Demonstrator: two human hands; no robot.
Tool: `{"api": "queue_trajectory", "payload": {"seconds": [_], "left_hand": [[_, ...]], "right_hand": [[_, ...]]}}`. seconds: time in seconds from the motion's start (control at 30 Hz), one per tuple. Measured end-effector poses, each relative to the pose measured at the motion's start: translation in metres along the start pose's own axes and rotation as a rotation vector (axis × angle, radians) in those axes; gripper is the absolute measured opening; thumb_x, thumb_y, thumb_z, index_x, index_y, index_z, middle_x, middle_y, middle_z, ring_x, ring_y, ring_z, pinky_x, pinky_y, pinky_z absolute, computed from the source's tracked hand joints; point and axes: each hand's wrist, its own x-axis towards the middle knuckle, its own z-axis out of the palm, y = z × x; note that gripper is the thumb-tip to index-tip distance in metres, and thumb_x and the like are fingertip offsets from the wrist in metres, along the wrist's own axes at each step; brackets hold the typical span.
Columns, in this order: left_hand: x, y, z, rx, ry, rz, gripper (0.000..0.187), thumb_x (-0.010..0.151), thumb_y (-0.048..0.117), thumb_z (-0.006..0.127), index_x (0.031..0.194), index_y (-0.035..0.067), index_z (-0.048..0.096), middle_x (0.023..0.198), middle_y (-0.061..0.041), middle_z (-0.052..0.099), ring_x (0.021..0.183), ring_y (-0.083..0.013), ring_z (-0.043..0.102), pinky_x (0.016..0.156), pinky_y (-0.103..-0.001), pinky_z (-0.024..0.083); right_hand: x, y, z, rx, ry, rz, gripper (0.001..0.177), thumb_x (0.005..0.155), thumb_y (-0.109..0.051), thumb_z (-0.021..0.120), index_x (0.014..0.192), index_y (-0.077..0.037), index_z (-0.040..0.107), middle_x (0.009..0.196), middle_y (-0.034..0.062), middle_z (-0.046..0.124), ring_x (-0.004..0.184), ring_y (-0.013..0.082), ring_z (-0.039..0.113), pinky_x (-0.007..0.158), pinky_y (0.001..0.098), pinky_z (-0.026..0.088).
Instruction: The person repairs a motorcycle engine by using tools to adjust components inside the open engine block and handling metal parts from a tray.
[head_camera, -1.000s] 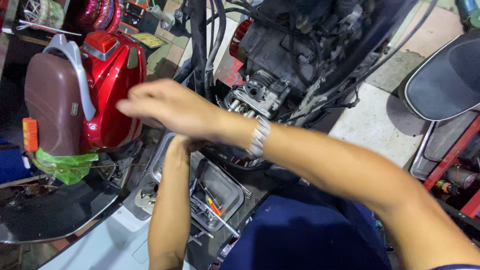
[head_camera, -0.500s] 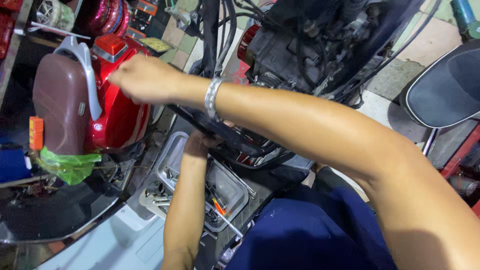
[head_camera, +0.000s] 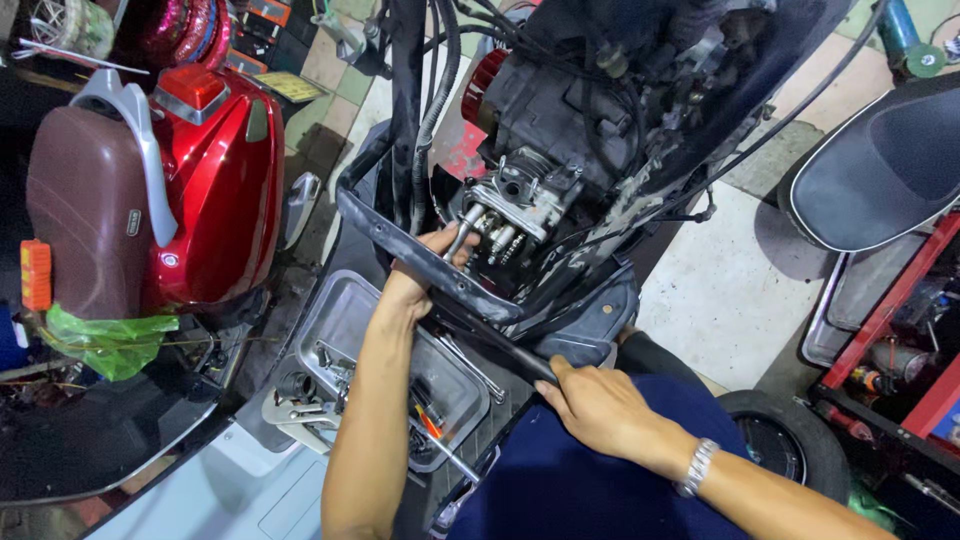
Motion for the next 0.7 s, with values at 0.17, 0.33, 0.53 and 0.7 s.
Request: {"api": "queue_trajectory", "payload": {"seconds": [0.17, 0.33, 0.53, 0.7], "left_hand": [[-0.011, 0.006, -0.010, -0.013, -0.012, -0.125, 0.035, 0.102, 0.030, 0.058, 0.101, -0.002, 0.072, 0.072, 0.001, 0.064, 0.061, -0.0075, 0.060, 0.057, -0.022, 0.048], [0.005, -0.020, -0.019, 0.091, 0.088, 0.055, 0.031, 0.104, 0.026, 0.060, 0.098, -0.003, 0.071, 0.074, -0.002, 0.066, 0.061, -0.0102, 0.059, 0.059, -0.024, 0.049], [0.011, -0.005, -0.032, -0.155, -0.082, -0.075, 0.028, 0.103, 0.021, 0.064, 0.101, -0.005, 0.076, 0.072, -0.003, 0.066, 0.059, -0.0080, 0.058, 0.054, -0.021, 0.045], [-0.013, 0.002, 0.004, 0.588, 0.253, 0.311, 0.025, 0.098, 0.021, 0.068, 0.104, -0.003, 0.074, 0.080, -0.004, 0.072, 0.068, -0.0084, 0.065, 0.063, -0.022, 0.051]], "right_hand": [[0.012, 0.029, 0.023, 0.143, 0.049, -0.071, 0.037, 0.098, -0.041, 0.057, 0.089, -0.005, 0.060, 0.056, 0.0200, 0.060, 0.058, 0.0411, 0.063, 0.056, 0.0504, 0.047], [0.006, 0.047, 0.018, 0.135, 0.026, -0.122, 0.037, 0.098, -0.041, 0.059, 0.085, -0.006, 0.058, 0.053, 0.0196, 0.058, 0.054, 0.0408, 0.061, 0.053, 0.0495, 0.046], [-0.002, 0.033, 0.018, 0.382, -0.142, -0.196, 0.036, 0.100, -0.040, 0.057, 0.091, -0.006, 0.059, 0.060, 0.0175, 0.060, 0.057, 0.0379, 0.062, 0.054, 0.0466, 0.048], [-0.008, 0.038, 0.007, 0.330, -0.329, -0.289, 0.038, 0.102, -0.042, 0.053, 0.093, -0.006, 0.060, 0.065, 0.0191, 0.059, 0.064, 0.0367, 0.062, 0.061, 0.0466, 0.047]]}}
